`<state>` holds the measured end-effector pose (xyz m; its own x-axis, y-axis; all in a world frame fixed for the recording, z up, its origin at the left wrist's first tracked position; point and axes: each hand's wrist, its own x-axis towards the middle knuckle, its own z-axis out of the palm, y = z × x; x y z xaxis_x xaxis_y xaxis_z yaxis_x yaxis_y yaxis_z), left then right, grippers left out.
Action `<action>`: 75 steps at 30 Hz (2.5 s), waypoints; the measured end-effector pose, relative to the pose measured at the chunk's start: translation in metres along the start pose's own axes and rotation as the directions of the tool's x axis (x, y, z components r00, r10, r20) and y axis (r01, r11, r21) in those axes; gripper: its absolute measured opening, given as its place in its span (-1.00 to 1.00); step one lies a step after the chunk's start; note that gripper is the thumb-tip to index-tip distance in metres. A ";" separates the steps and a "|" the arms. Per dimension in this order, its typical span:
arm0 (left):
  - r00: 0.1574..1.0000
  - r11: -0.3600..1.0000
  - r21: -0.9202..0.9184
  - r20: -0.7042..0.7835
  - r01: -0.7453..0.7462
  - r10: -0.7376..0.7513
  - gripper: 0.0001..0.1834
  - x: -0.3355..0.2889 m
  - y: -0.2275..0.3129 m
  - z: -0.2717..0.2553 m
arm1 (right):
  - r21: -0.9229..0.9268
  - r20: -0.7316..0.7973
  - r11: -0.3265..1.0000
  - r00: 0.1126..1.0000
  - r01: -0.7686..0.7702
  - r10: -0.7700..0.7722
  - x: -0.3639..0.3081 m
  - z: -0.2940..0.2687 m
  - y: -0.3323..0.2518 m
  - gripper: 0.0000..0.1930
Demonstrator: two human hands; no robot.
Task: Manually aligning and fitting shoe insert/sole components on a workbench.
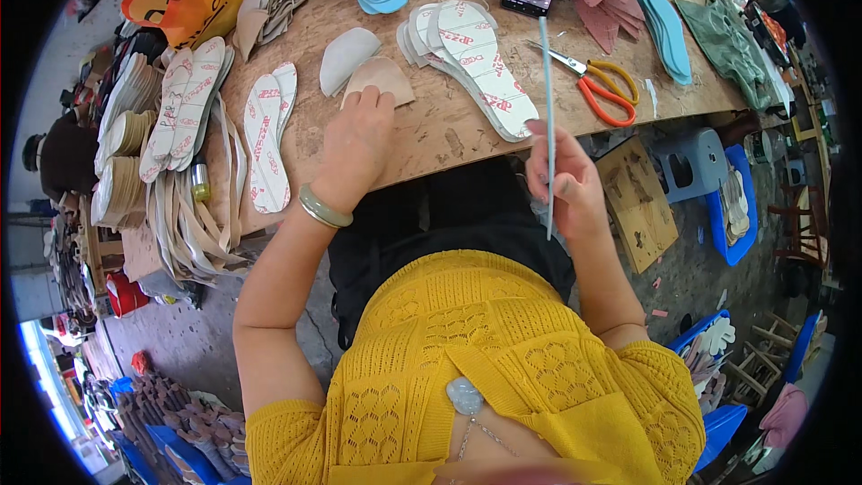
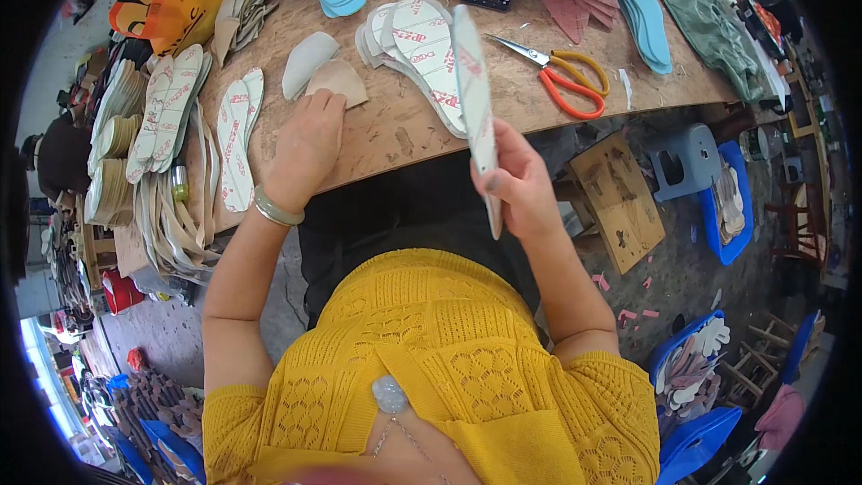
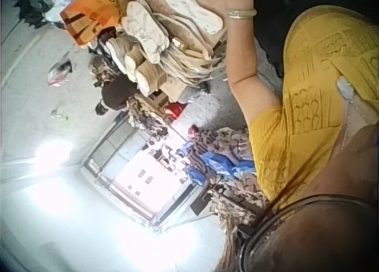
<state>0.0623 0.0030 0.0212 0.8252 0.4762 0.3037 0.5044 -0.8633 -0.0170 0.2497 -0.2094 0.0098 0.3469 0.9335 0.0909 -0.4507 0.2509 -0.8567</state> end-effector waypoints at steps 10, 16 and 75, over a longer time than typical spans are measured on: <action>0.990 0.986 0.162 0.138 -0.045 0.023 -0.89 0.015 -0.002 -0.016 | -0.723 -0.188 0.689 0.946 0.049 -0.264 -0.021 -0.019 -0.047 -0.08; 0.850 0.579 -0.692 0.095 0.430 -0.517 -0.82 0.018 -0.010 -0.039 | -0.606 -0.064 0.793 0.990 0.063 -0.127 -0.028 -0.023 -0.046 -0.23; 0.765 -0.569 -0.821 0.398 0.051 -0.505 -0.67 0.008 -0.034 -0.012 | -0.461 0.280 0.831 0.940 0.311 -0.196 0.005 0.055 0.005 -0.13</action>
<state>0.0485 0.0344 0.0357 0.4780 0.8674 -0.1383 -0.4535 0.3785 0.8069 0.2043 -0.1894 0.0341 0.1838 0.8996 0.3961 0.1125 0.3810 -0.9177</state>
